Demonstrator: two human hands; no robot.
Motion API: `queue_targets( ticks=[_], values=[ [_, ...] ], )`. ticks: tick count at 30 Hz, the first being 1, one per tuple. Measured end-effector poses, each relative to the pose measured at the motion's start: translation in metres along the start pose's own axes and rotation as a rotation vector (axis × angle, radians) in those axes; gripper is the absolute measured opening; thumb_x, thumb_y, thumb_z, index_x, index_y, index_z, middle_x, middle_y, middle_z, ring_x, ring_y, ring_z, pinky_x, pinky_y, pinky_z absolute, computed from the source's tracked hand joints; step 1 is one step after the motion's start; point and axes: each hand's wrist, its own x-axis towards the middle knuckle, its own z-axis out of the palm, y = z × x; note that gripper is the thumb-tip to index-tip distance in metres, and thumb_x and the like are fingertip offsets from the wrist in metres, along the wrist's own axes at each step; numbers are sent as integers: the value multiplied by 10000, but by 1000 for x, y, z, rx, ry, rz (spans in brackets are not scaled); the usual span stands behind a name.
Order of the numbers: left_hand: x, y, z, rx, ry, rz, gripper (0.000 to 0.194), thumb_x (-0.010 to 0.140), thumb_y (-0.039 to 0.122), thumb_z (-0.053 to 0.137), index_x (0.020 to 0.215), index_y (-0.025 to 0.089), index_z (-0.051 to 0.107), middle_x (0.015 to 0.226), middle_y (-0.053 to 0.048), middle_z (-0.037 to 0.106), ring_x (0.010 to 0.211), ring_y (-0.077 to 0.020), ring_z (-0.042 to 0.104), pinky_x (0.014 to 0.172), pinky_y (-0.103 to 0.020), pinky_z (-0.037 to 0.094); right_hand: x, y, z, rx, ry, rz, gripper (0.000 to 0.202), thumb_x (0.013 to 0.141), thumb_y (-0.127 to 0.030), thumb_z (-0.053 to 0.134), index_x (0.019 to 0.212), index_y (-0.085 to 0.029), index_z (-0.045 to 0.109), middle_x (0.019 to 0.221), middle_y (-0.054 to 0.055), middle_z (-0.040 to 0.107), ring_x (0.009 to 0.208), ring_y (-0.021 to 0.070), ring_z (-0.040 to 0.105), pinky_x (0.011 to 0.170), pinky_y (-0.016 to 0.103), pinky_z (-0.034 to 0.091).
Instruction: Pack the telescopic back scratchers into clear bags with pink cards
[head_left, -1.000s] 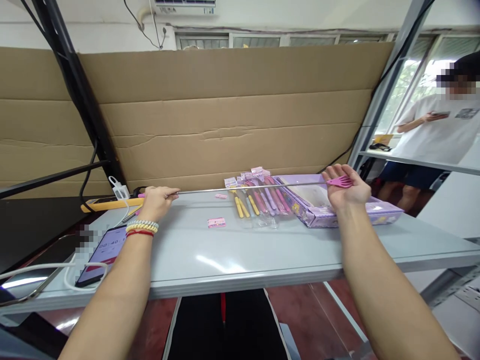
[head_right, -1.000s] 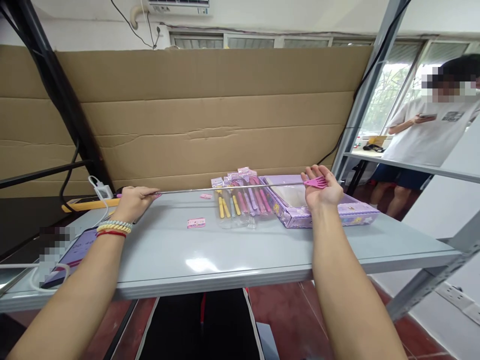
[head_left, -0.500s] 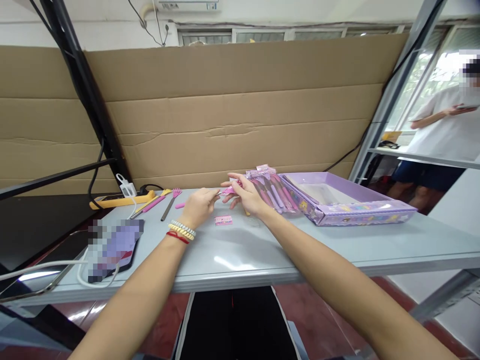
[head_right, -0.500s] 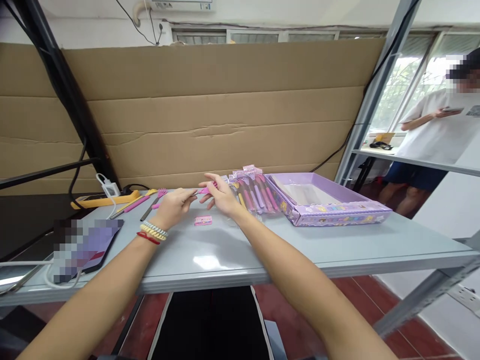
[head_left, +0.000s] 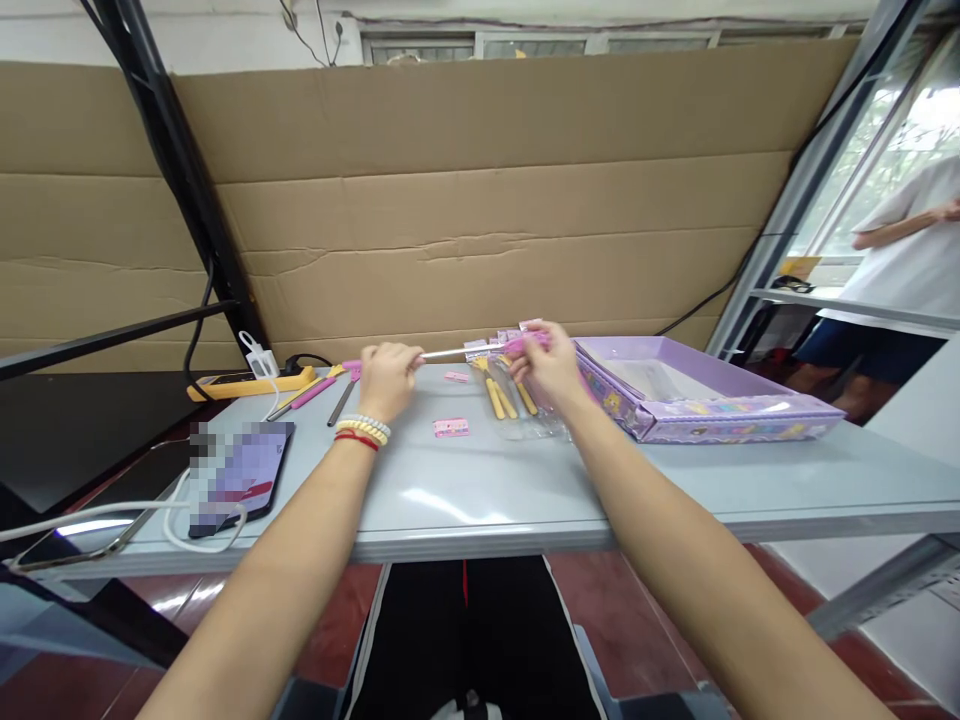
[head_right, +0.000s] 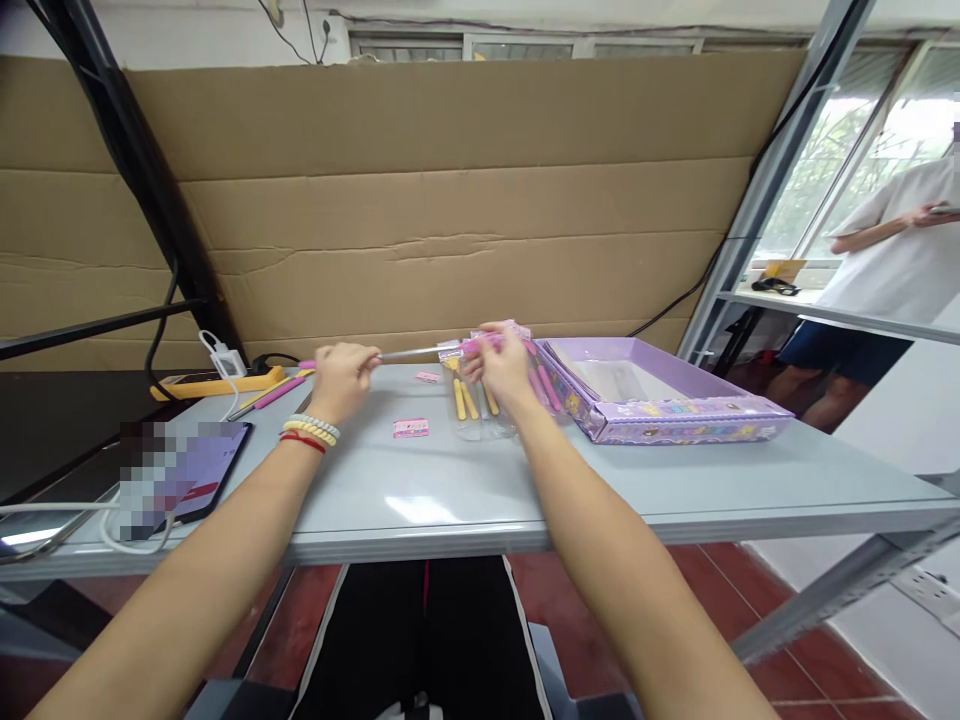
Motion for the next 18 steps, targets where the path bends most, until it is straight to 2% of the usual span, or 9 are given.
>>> queue_targets(
  ticks=[3,6,8,10,13,16,18],
  values=[
    [1,-30,-12,56,150,-160,247,853,171,452,904,249,682,1023,-66,685,1057,-260,524,899,-456,265,24,-12,-49,54,413,-118,320,764,-383,664,897,-229,416,580,-82,540,434,104,568,378,194,426],
    [-3,-58,-23,103,276,-301,270,858,177,423,924,245,676,1063,-76,655,1106,-278,489,915,-476,232,37,-23,-99,108,800,-167,179,865,-305,544,816,-230,390,544,-83,477,398,81,497,348,159,338],
    [-6,-68,-26,123,312,-338,274,878,213,404,927,249,671,1059,-75,639,1115,-278,481,920,-475,221,38,-29,-120,175,964,-163,133,908,-222,430,781,-227,391,519,-72,449,382,77,443,335,150,269],
    [-8,-71,-26,125,325,-351,279,889,231,392,929,252,667,1049,-72,628,1122,-276,477,925,-473,215,36,-34,-127,230,1036,-173,159,916,-163,363,775,-224,405,507,-64,435,381,78,411,335,150,233],
    [-9,-71,-25,95,311,-354,270,886,218,398,920,241,665,1042,-69,629,1121,-273,479,930,-470,221,32,-36,-124,253,1026,-148,161,906,-139,353,785,-220,422,530,-59,460,389,79,425,331,155,218],
    [-8,-72,-25,56,280,-349,239,874,219,432,909,235,667,1028,-67,634,1095,-288,479,928,-481,240,30,-34,-121,266,936,-50,181,927,-257,343,794,-214,458,629,-35,517,454,93,523,338,170,280],
    [-8,-74,-25,44,286,-367,230,866,226,446,913,234,671,1026,-71,633,1086,-299,479,931,-494,248,30,-33,-121,303,868,-32,304,949,-398,282,813,-214,482,705,-21,533,527,110,580,361,185,332]
  ],
)
